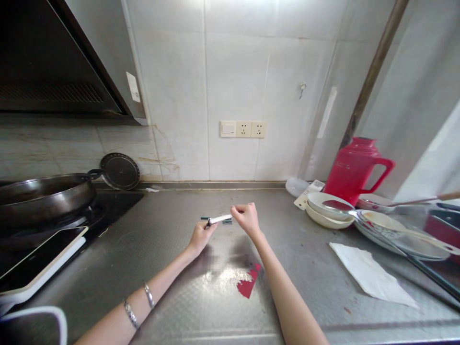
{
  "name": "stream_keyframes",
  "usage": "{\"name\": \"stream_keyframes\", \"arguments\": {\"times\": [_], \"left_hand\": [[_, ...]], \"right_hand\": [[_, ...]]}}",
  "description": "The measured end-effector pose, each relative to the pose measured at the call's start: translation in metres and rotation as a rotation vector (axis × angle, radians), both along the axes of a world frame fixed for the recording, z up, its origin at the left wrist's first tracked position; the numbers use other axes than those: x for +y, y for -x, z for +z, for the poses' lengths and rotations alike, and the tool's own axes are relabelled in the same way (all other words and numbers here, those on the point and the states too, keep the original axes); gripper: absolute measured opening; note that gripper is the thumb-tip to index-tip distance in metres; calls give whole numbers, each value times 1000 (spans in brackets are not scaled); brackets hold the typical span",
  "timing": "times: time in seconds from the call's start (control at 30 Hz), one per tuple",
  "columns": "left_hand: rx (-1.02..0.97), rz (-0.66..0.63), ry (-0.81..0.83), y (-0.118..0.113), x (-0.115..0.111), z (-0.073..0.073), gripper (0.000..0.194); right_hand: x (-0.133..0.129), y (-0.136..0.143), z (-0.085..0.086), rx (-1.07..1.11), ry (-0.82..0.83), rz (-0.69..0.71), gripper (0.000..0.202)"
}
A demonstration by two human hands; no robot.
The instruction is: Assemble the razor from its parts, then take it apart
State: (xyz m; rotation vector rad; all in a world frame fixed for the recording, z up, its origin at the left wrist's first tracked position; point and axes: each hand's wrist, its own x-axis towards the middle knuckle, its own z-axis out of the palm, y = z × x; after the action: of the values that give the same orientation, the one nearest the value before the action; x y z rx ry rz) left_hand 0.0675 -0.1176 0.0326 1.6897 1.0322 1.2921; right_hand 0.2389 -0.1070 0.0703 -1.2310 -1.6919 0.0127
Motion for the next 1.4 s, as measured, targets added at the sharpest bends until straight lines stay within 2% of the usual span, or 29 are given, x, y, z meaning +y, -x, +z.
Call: {"name": "stream_keyframes", "arguments": {"times": [0.2, 0.4, 0.6, 0.8, 0.97, 1.13, 1.3, 1.4], "left_hand": [[-26, -2, 27, -1, -4, 5, 51], [-31, 27, -31, 0, -5, 9, 52], [6, -41, 10, -1, -10, 8, 49], [-22, -36, 9, 1, -6, 8, 46], [-12, -80, 22, -1, -10, 8, 46], [13, -114, -1, -2, -14, 10, 46], [-11, -111, 13, -2, -14, 10, 45], [-16, -64, 4, -2, -11, 9, 46]], "right_hand": [[2, -1, -3, 62, 5, -11, 46], [4, -10, -6, 97, 74, -62, 44], [0, 3, -2, 124, 114, 78, 45], [2, -2, -5, 144, 164, 43, 44], [2, 4, -6, 142, 180, 138, 45], [4, -2, -10, 118, 183, 75, 45], [2, 3, -8, 156, 193, 149, 47], [6, -3, -14, 96, 215, 50, 48]]}}
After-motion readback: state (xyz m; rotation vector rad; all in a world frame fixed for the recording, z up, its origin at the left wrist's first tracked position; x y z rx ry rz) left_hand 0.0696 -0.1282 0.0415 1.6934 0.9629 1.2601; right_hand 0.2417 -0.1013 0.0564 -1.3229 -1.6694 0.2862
